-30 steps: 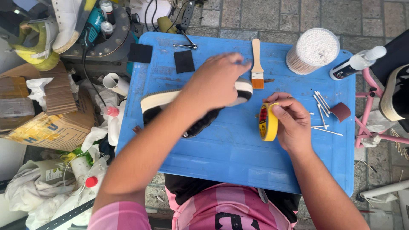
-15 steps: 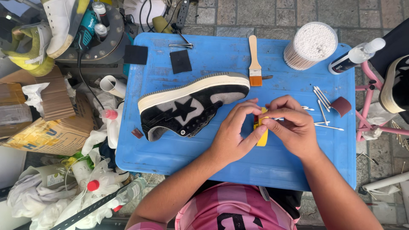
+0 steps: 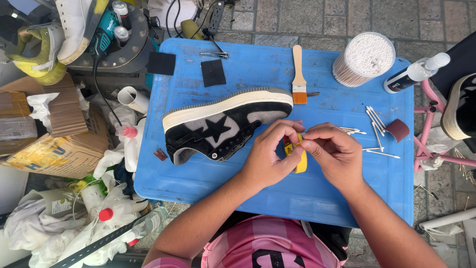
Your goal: The person applies yellow masking tape to the white rubber sole of a black sneaker. They tear off strips of tape and carefully press them along the sole's edge, smoothing each piece to ensure adhesion.
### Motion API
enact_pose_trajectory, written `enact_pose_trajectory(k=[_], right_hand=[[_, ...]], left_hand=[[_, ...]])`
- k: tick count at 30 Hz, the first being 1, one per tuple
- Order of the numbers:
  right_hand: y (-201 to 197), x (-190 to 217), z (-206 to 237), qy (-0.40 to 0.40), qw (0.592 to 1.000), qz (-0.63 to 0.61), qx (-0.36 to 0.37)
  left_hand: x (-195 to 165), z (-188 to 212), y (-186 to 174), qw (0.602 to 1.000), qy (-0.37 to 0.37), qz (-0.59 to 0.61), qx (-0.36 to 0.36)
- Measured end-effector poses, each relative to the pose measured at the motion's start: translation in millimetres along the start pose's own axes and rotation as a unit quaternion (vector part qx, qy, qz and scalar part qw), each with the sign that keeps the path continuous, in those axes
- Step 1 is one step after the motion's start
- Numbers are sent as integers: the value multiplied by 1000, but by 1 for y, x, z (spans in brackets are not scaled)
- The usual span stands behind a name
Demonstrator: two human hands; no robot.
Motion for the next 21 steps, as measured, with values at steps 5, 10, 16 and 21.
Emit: enact_pose_trajectory(k=[5, 10, 16, 21], right_hand=[[-14, 28, -18, -43, 964, 262, 23], [-7, 32, -28, -82, 859, 503, 51], [-7, 23, -28, -81, 850, 518, 39], [-10, 21, -25, -101, 865, 491, 27]], left_hand=[[-2, 2, -6, 999, 29, -10, -16], [0, 2, -6, 999, 44, -10, -16], [2, 1, -3, 999, 46, -3, -28], [-2, 2, -3, 998, 48, -27, -18]])
Point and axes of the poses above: each hand's wrist, its own z-axis away from the middle knuckle, its own y-axis out of the palm, x = y × z, the point moved 5 cm from there along -z, towards the middle knuckle, and after that the axes turned 9 degrees about y, right-handed, at the moved point
